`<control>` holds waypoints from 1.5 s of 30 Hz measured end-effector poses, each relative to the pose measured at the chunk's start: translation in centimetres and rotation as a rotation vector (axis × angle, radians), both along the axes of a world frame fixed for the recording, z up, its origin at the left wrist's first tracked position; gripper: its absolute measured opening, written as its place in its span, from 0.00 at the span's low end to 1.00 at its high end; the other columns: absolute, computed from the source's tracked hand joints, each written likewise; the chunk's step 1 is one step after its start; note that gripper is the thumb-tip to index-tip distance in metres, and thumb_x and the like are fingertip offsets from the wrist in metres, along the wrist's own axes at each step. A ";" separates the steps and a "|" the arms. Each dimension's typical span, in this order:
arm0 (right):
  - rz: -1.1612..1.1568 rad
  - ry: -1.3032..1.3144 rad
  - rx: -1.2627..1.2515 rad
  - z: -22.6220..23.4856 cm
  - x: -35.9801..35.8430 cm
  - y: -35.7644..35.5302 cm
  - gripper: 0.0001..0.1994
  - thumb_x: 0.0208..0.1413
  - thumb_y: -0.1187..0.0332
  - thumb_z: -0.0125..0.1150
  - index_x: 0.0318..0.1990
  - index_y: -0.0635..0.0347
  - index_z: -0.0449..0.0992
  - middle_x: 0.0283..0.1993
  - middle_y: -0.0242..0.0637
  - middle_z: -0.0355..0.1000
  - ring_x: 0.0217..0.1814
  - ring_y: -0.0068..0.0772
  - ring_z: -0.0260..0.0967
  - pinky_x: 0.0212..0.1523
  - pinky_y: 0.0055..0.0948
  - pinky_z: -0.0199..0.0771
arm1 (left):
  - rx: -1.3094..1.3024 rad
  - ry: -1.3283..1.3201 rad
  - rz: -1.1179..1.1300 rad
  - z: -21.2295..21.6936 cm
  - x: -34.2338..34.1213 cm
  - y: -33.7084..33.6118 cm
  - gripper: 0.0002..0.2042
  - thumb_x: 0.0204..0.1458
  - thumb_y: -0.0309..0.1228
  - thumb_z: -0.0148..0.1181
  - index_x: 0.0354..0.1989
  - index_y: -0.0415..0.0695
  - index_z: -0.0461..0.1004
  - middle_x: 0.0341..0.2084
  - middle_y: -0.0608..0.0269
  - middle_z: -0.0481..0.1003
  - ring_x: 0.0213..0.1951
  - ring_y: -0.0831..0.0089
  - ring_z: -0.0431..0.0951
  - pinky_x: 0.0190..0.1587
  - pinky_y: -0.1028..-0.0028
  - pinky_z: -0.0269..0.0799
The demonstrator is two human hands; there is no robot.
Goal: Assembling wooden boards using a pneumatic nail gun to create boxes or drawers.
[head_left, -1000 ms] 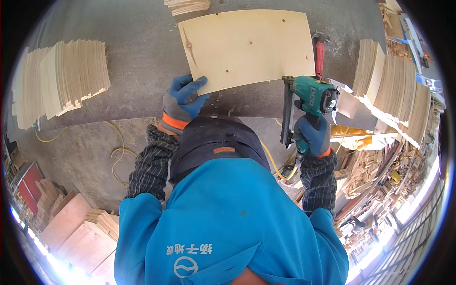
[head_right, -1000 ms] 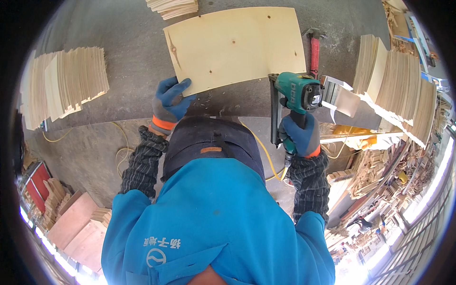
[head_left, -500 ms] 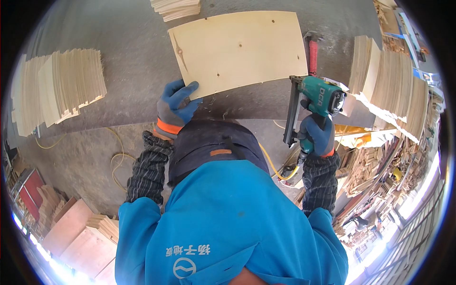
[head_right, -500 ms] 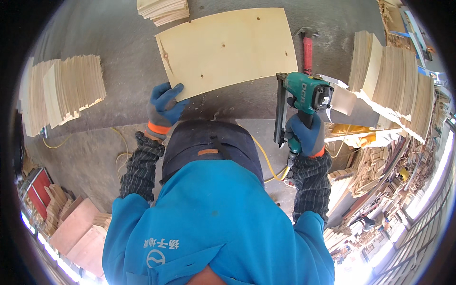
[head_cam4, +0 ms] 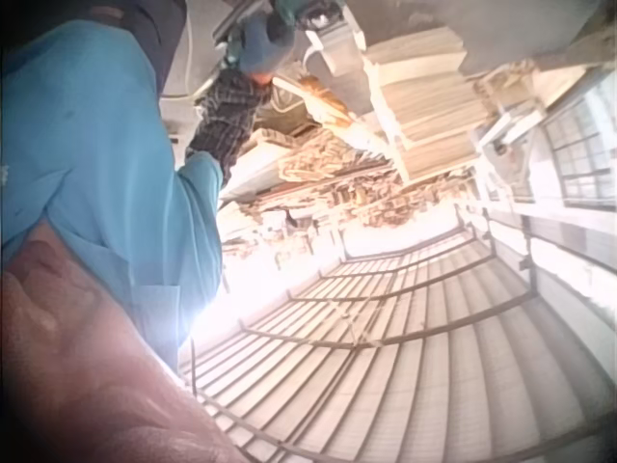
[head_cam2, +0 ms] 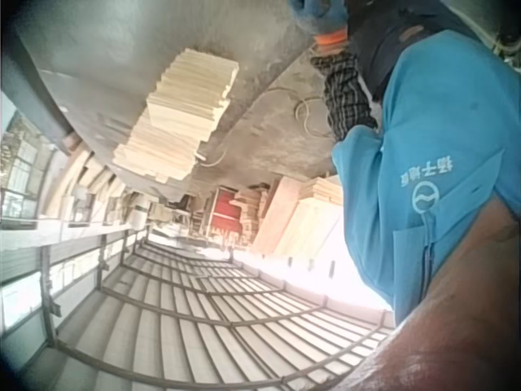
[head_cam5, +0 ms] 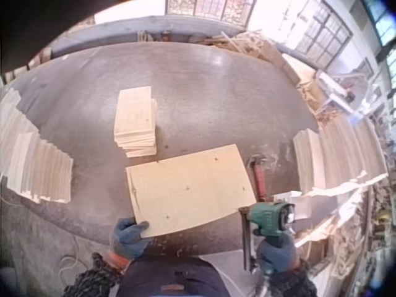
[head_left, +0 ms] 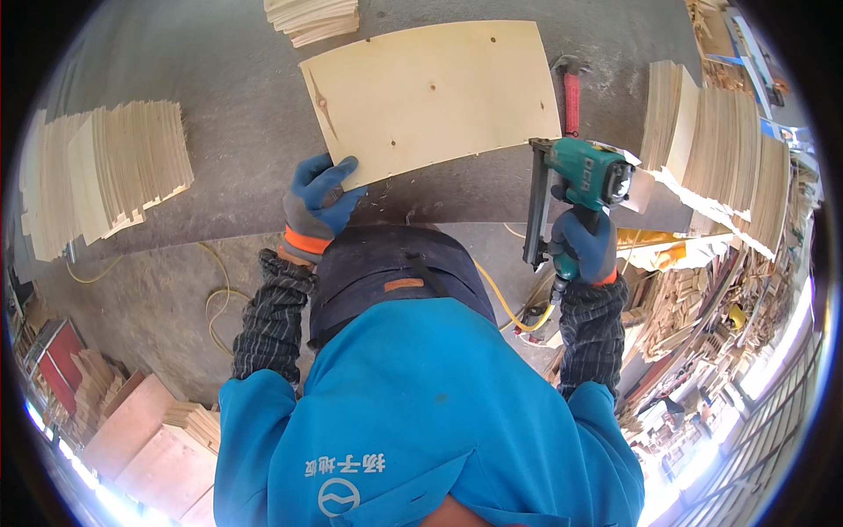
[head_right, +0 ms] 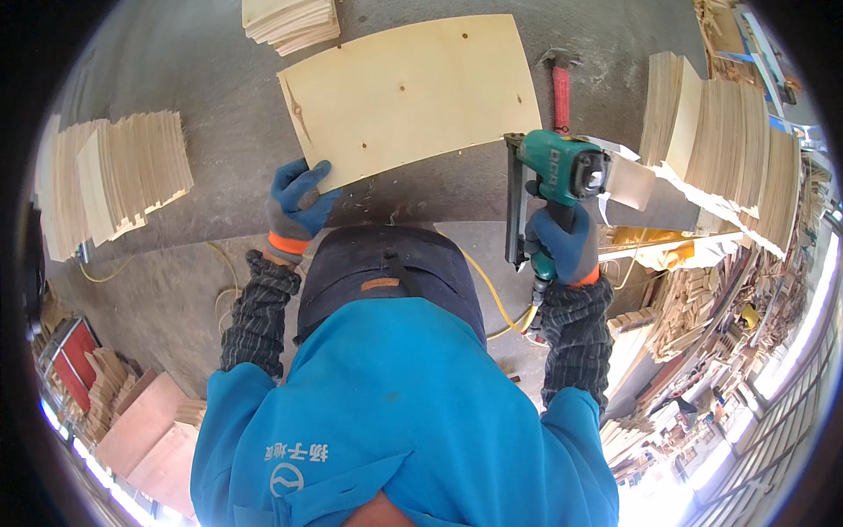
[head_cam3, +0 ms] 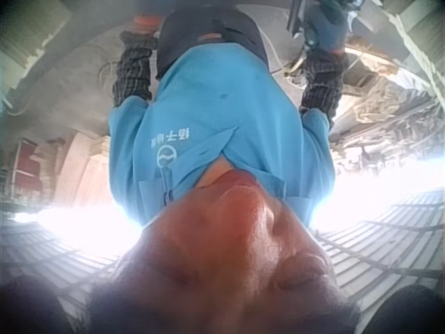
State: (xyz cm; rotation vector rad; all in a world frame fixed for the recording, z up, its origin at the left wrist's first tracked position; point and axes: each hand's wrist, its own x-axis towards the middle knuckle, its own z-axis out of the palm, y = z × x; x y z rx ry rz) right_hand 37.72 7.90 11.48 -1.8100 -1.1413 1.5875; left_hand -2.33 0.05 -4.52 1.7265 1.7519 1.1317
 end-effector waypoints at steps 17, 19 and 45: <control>-0.219 0.108 -0.118 -7.0 3.4 -7.4 0.10 0.61 0.72 0.68 0.48 0.64 0.78 0.28 0.28 0.73 0.24 0.20 0.70 0.26 0.25 0.71 | -0.046 0.095 0.142 4.2 -5.1 4.7 0.25 0.56 0.31 0.75 0.64 0.46 0.81 0.56 0.44 0.79 0.54 0.51 0.82 0.58 0.58 0.80; -0.187 -0.021 -0.067 -7.8 2.3 -8.0 0.12 0.61 0.72 0.68 0.49 0.65 0.78 0.28 0.29 0.73 0.24 0.21 0.70 0.26 0.26 0.71 | -0.044 0.101 0.127 3.2 -6.8 8.5 0.27 0.59 0.25 0.70 0.69 0.46 0.76 0.59 0.46 0.78 0.54 0.54 0.82 0.57 0.60 0.80; 0.137 -0.227 0.096 -9.1 -5.0 0.6 0.33 0.51 0.59 0.70 0.68 0.56 0.78 0.51 0.51 0.85 0.55 0.49 0.85 0.59 0.43 0.81 | -0.513 -0.149 -0.033 0.2 -7.2 5.7 0.16 0.61 0.28 0.70 0.56 0.35 0.82 0.42 0.54 0.87 0.43 0.68 0.86 0.48 0.67 0.82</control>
